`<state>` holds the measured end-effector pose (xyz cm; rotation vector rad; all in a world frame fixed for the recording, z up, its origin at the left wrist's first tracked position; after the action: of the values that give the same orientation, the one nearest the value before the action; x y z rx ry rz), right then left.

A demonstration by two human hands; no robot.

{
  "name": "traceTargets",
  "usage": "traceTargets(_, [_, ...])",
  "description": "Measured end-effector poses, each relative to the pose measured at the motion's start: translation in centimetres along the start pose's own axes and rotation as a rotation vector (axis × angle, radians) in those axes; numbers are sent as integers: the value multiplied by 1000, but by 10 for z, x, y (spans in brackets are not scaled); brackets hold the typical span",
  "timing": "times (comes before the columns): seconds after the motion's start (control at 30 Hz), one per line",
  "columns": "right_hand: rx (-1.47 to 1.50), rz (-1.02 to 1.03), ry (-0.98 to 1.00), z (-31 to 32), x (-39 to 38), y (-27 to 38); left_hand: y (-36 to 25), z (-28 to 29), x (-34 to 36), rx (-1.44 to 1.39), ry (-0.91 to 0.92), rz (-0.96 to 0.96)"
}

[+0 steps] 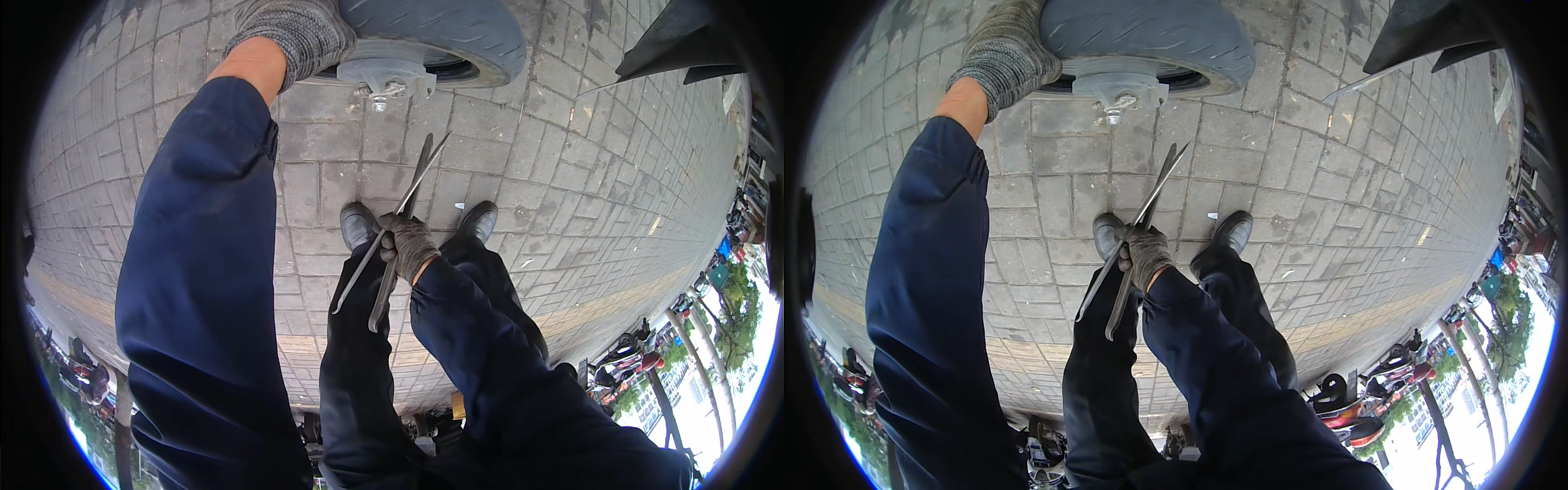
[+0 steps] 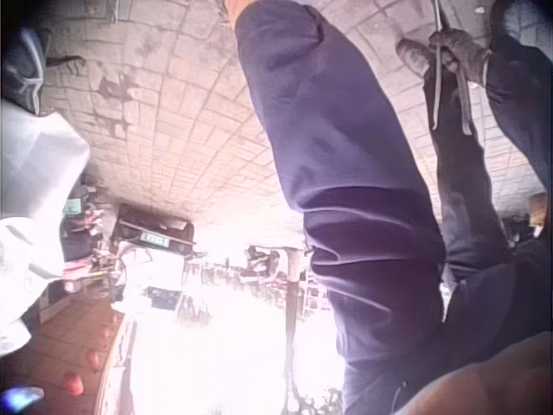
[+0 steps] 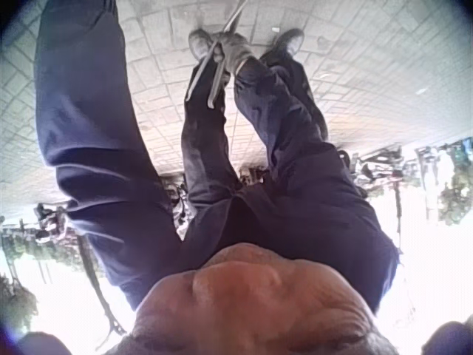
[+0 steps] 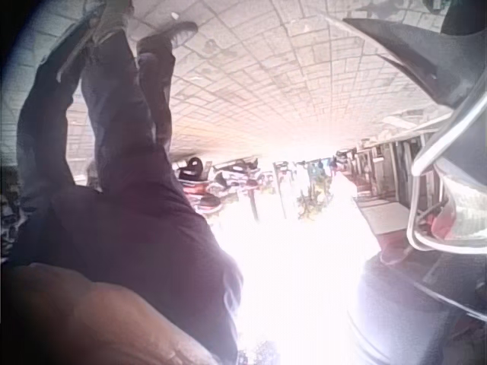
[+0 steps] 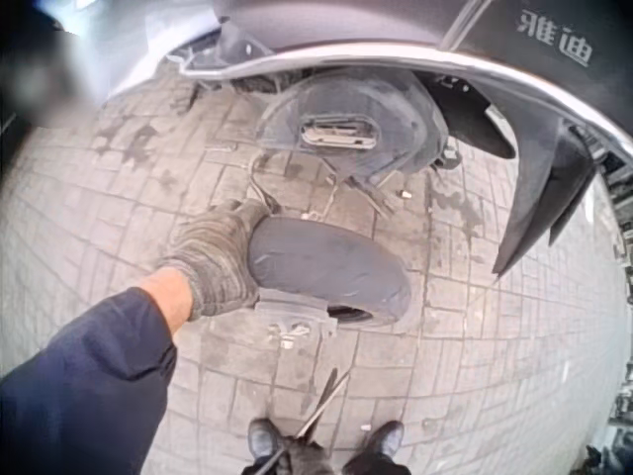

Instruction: The person uses tire levers to pry a scooter tire off its rim, removes the tire, and then carries it to a stack of spare tires. The task is performed outdoors on a paved sidewalk next to parked scooters.

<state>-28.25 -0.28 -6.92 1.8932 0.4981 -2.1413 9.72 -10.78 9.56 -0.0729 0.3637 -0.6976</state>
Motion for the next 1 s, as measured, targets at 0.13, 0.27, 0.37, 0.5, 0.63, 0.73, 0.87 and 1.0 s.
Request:
traceTargets(0.13, [-205, 312, -331, 94, -59, 95, -3, -1, -19, -1, -93, -6])
traceTargets(0.27, [-512, 628, -306, 142, -134, 209, -5, -9, -41, -48, -82, 4])
traceTargets(0.37, [-821, 824, -213, 123, -174, 287, -10, -9, -57, -133, -83, -15])
traceTargets(0.5, [-1587, 1199, -250, 36, -217, 349, -15, -5, -68, -281, -106, -1])
traceTargets(0.63, [-2130, 1082, -423, -50, -221, 375, -7, -4, -65, -448, -207, 61])
traceTargets(0.73, [-2291, 955, -322, -92, -208, 372, -1, -3, -65, -536, -350, 143])
traceTargets(0.87, [-2312, 943, -233, -106, -195, 375, 42, -43, -104, -1110, -639, 1062])
traceTargets(1.0, [-2299, 1055, -81, -105, -188, 377, 3, -109, -88, -2461, -519, 1619])
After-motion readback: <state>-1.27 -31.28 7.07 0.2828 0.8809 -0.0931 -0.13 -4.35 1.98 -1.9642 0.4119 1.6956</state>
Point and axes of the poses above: each hand's wrist, its own x-axis towards the middle knuckle, its own z-axis out of the back of the hand, y = z × x, the point moved 8 cm from there along x, towards the middle knuckle, and after that the axes turned 4 degrees about -y, right-handed, at the moved point
